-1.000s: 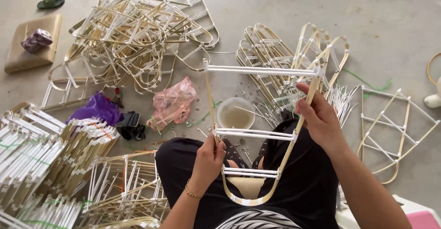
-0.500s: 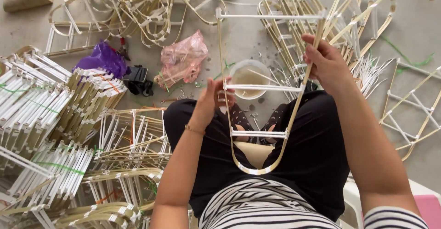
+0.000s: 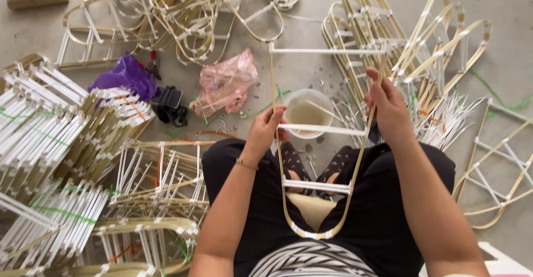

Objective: The recorder is assembling wooden or bamboo structures, dipping stick ends into a liquid adhesive and using shears to trim components.

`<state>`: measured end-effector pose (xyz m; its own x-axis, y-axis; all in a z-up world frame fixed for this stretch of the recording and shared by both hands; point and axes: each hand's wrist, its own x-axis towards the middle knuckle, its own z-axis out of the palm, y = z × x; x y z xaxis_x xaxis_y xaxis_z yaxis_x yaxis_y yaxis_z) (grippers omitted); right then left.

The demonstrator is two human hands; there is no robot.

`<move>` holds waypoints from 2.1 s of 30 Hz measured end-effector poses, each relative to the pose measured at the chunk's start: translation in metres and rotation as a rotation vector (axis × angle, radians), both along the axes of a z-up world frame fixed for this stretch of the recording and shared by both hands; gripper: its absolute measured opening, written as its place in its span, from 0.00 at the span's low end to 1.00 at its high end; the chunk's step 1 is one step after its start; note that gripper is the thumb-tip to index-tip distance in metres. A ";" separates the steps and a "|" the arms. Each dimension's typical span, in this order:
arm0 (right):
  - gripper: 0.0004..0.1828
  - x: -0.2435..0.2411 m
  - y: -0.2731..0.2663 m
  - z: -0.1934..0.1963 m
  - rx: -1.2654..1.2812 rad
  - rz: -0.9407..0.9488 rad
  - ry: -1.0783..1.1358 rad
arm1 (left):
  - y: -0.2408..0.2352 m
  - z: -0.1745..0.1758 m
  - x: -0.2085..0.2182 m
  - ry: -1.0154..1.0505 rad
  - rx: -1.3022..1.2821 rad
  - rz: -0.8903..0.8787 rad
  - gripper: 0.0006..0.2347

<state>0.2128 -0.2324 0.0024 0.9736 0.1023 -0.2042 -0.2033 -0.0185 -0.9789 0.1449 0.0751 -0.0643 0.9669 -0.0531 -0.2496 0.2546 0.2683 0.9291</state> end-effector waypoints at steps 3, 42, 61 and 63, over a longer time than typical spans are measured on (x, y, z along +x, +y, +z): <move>0.25 -0.006 -0.007 0.003 0.124 -0.014 -0.092 | -0.004 0.027 -0.010 -0.089 -0.017 -0.005 0.17; 0.20 -0.019 0.074 -0.008 0.288 0.066 0.030 | -0.022 -0.066 0.001 0.203 0.198 0.375 0.23; 0.31 -0.011 -0.002 -0.070 -0.159 -0.003 -0.085 | 0.112 0.075 0.137 -0.332 0.281 0.371 0.14; 0.30 -0.018 -0.008 -0.053 -0.218 0.048 -0.116 | 0.156 0.077 0.157 -0.198 0.343 0.471 0.17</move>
